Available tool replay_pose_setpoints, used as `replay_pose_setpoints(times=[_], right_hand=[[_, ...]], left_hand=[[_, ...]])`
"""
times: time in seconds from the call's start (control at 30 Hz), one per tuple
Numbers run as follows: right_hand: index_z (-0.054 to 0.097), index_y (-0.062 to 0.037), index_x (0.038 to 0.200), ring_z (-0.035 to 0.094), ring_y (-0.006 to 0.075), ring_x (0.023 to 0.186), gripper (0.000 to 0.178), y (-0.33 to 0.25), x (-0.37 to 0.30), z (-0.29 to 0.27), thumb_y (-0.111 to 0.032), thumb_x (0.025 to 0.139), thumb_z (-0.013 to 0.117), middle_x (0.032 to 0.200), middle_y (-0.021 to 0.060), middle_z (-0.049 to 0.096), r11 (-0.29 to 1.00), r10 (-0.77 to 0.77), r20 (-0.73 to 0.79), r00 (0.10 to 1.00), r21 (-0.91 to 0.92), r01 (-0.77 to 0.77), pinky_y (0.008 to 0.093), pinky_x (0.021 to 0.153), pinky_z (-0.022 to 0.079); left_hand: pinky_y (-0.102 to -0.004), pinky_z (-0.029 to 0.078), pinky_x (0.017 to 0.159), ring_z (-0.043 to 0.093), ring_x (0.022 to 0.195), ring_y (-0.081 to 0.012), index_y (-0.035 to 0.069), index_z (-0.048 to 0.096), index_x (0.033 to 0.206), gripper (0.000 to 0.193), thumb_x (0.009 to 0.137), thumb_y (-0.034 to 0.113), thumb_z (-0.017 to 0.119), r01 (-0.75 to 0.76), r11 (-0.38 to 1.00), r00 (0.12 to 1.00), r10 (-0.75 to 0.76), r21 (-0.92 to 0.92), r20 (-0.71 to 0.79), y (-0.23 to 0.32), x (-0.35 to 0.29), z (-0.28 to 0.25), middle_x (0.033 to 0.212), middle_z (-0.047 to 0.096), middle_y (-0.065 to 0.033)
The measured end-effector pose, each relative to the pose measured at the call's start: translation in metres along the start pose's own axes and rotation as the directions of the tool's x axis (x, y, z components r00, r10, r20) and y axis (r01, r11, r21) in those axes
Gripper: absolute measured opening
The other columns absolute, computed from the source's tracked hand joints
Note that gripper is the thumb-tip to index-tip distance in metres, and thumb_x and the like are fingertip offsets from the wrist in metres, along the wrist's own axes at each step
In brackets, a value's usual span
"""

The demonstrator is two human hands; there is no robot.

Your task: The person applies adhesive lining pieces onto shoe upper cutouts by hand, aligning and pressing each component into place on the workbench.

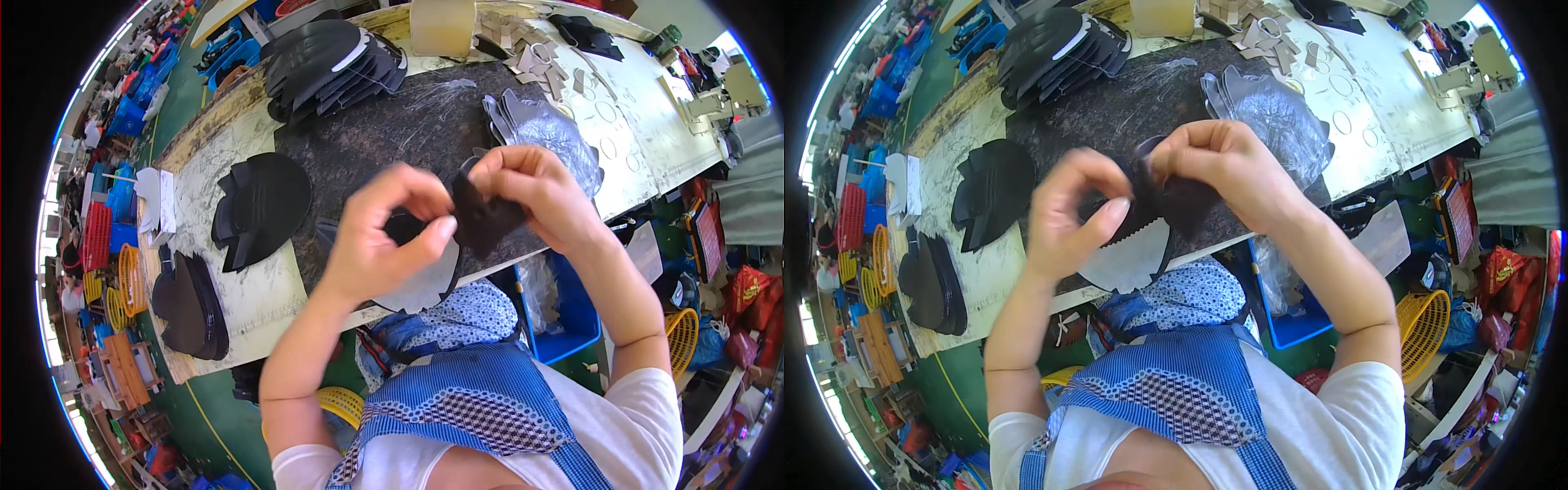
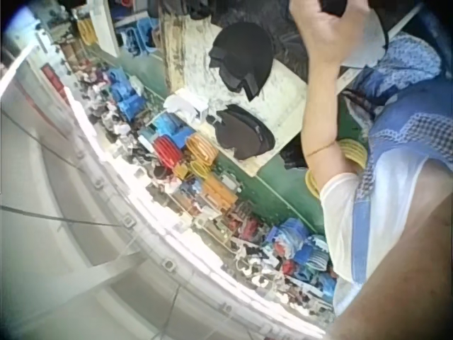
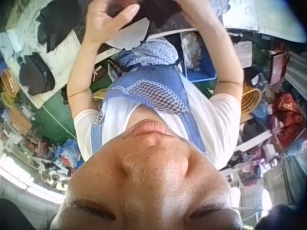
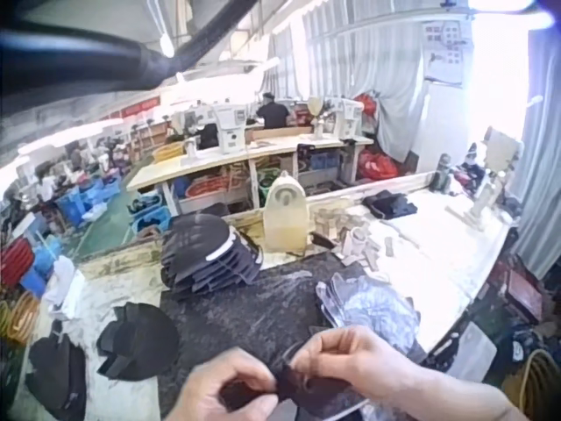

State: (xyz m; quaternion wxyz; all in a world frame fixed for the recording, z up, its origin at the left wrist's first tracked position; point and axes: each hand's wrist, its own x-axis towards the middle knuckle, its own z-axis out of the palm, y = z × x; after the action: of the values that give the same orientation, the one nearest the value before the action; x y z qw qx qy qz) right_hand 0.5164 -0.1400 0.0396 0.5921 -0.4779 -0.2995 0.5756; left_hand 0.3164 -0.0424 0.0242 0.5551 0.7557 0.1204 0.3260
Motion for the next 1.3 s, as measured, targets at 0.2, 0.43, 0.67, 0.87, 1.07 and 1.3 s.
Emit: replay_pose_setpoints(times=[0.2, 0.43, 0.67, 0.87, 1.07, 1.3], right_hand=[[0.068, -0.0028, 0.099, 0.06, 0.0076, 0.073, 0.012, -0.002, -0.028, 0.003, -0.01, 0.089, 0.067, 0.085, 0.0003, 0.067, 0.965, 0.16, 0.357, 0.92, -0.253, -0.07, 0.0214, 0.064, 0.048], [0.059, 0.0023, 0.098, 0.055, 0.0032, 0.074, 0.008, 0.036, -0.069, 0.02, -0.005, 0.095, 0.058, 0.08, -0.0018, 0.063, 0.953, 0.303, 0.709, 0.636, -0.242, -0.185, 0.0218, 0.062, 0.044], [0.064, 0.004, 0.101, 0.059, 0.0031, 0.074, 0.012, 0.063, -0.09, -0.002, -0.004, 0.093, 0.062, 0.084, 0.0002, 0.068, 0.902, 0.391, 0.66, 0.642, -0.136, -0.41, 0.0204, 0.06, 0.045], [0.068, -0.0009, 0.1, 0.056, 0.0013, 0.07, 0.011, 0.086, -0.104, -0.02, -0.007, 0.091, 0.066, 0.083, -0.0028, 0.068, 0.902, 0.383, 0.561, 0.734, -0.054, -0.429, 0.0185, 0.056, 0.041], [0.07, -0.0016, 0.1, 0.038, 0.0021, 0.047, 0.015, 0.17, -0.123, -0.132, -0.014, 0.093, 0.065, 0.065, -0.0041, 0.054, 0.827, 0.503, 0.023, 0.864, 0.278, -0.489, 0.02, 0.039, 0.023], [0.07, -0.0014, 0.104, 0.067, 0.023, 0.066, 0.034, 0.332, -0.227, -0.277, -0.03, 0.085, 0.069, 0.069, 0.0122, 0.065, -0.091, 0.286, -0.634, 0.719, -0.765, -0.638, 0.0343, 0.057, 0.052]], left_hand=[[-0.0414, 0.05, 0.096, 0.063, 0.111, -0.0256, 0.007, 0.068, 0.089, 0.021, 0.071, 0.012, 0.079, -0.773, 0.375, 0.633, 0.508, 0.512, 0.584, 0.053, 0.014, -0.007, 0.111, 0.069, -0.0077], [-0.0303, 0.051, 0.079, 0.058, 0.076, -0.0154, 0.015, 0.051, 0.076, 0.011, 0.084, 0.015, 0.057, -0.98, 0.154, 0.011, 0.681, -0.128, 0.732, 0.057, -0.02, 0.043, 0.074, 0.052, 0.0013], [-0.0208, 0.036, 0.054, 0.049, 0.06, -0.0068, 0.017, 0.053, 0.079, 0.01, 0.081, 0.017, 0.062, -0.761, 0.553, 0.198, 0.694, -0.338, 0.692, 0.064, -0.026, 0.08, 0.069, 0.046, 0.006], [-0.0189, 0.025, 0.045, 0.04, 0.05, -0.0028, 0.016, 0.062, 0.08, 0.009, 0.078, 0.018, 0.07, -0.792, 0.569, 0.286, 0.668, -0.224, 0.687, 0.075, -0.021, 0.072, 0.064, 0.041, 0.0097], [-0.0193, 0.022, 0.043, 0.033, 0.048, -0.003, 0.012, 0.065, 0.083, 0.015, 0.079, 0.018, 0.079, -0.863, 0.504, 0.36, 0.66, -0.034, 0.66, 0.08, -0.033, 0.057, 0.059, 0.03, 0.0089], [-0.0207, 0.029, 0.041, 0.04, 0.046, -0.0065, 0.016, 0.064, 0.09, 0.028, 0.073, 0.025, 0.085, -0.776, 0.625, 0.511, 0.547, 0.083, 0.662, 0.093, -0.03, 0.033, 0.063, 0.041, 0.0067]])
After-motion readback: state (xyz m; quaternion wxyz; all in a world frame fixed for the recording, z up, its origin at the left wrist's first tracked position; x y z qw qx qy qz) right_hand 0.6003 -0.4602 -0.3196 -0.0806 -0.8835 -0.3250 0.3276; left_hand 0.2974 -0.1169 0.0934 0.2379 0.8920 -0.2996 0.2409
